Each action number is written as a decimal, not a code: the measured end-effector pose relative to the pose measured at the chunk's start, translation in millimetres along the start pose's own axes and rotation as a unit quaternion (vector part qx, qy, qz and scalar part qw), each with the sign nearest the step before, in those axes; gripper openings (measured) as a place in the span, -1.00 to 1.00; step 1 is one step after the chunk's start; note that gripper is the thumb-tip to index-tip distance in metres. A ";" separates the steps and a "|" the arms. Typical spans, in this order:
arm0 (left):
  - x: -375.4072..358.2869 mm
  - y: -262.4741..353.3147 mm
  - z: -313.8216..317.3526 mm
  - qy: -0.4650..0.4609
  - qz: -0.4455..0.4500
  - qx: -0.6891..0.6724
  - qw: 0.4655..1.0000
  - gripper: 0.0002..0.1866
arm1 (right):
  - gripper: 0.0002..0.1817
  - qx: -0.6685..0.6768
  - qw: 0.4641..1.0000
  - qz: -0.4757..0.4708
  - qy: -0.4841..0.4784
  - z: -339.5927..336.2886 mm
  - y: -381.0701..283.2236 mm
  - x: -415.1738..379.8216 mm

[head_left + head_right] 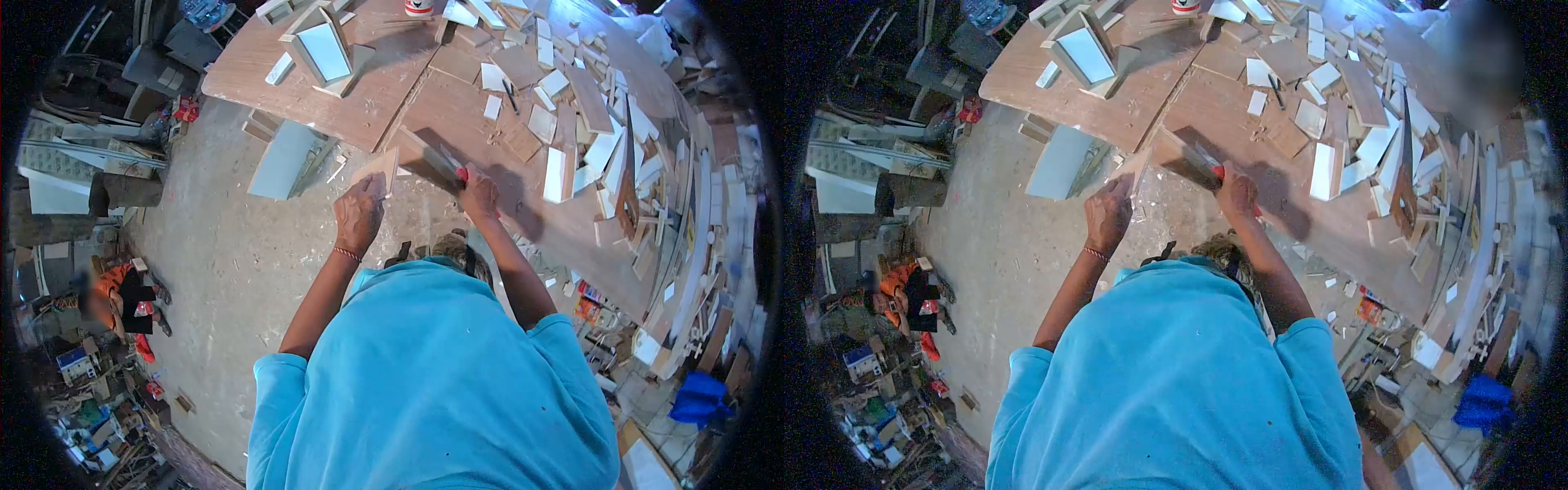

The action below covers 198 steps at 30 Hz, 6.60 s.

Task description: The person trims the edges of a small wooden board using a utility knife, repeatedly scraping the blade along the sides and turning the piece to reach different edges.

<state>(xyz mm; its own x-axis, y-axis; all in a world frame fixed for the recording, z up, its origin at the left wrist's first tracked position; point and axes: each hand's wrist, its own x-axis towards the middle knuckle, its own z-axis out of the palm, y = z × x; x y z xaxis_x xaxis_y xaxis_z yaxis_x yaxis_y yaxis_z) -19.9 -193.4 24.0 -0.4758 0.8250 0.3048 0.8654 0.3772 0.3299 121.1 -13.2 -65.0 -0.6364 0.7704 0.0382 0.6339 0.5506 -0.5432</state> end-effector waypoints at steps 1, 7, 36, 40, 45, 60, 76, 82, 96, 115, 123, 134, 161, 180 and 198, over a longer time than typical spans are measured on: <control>-4.3 -4.1 1.0 -0.011 0.002 -0.006 1.000 -0.66 | -0.84 -0.002 1.000 0.007 0.000 4.1 -5.3 -6.9; -16.6 -15.9 8.0 -0.042 0.025 0.004 0.999 -0.66 | -0.71 0.010 0.991 0.086 -0.103 23.8 -6.1 -8.8; 95.1 46.4 75.3 -0.161 0.006 0.026 0.987 -0.75 | -0.63 0.166 0.967 -0.127 -0.143 -2.2 40.8 65.3; 106.1 39.1 89.7 -0.139 0.015 0.030 0.990 -0.82 | -0.56 0.209 0.960 -0.070 -0.174 -0.8 38.6 77.6; 123.7 36.3 83.6 -0.225 -0.021 0.066 0.972 -0.88 | -0.49 0.160 0.927 0.081 -0.331 -7.3 30.2 96.9; 138.5 27.1 63.0 -0.311 -0.068 0.005 0.948 -0.83 | -0.39 0.179 0.880 0.158 -0.411 -18.3 7.6 105.8; 131.5 26.0 68.4 -0.296 -0.067 0.006 0.953 -0.75 | -0.46 0.114 0.903 0.123 -0.395 -5.7 8.3 96.9; 129.4 24.0 70.8 -0.274 -0.043 0.022 0.961 -0.75 | -0.46 0.097 0.911 0.144 -0.374 3.1 6.5 101.9; 135.4 25.6 67.8 -0.281 -0.067 0.015 0.957 -0.82 | -0.41 0.120 0.888 0.169 -0.409 -15.3 -2.0 104.1; 134.3 24.3 68.2 -0.272 -0.052 0.006 0.961 -0.86 | -0.41 0.062 0.884 0.214 -0.411 7.1 -10.5 114.9; 133.4 23.1 68.6 -0.261 -0.046 0.016 0.964 -0.87 | -0.34 0.097 0.904 0.190 -0.372 12.7 -8.4 114.9; 133.3 24.6 66.5 -0.285 -0.065 -0.003 0.956 -0.89 | -0.35 0.125 0.887 0.173 -0.409 -7.8 3.8 98.9; 130.1 23.3 71.1 -0.279 -0.055 0.017 0.958 -0.88 | -0.37 0.125 0.902 0.167 -0.377 -2.6 3.8 93.8; 132.8 25.4 68.7 -0.282 -0.050 0.020 0.958 -0.91 | -0.36 0.048 0.885 0.207 -0.413 7.1 -12.6 112.7; 105.2 35.9 75.6 -0.336 -0.002 0.075 0.939 -0.62 | -0.29 0.116 0.935 0.128 -0.308 14.2 9.2 95.8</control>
<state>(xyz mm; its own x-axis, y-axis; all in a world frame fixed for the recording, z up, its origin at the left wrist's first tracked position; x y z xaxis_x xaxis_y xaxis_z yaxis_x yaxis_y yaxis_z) -27.0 -61.2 0.4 -0.3165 0.8837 -0.3449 0.9001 0.3945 0.1848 59.7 61.1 -78.3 -0.6549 0.4958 -0.5704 0.7331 0.2335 -0.6387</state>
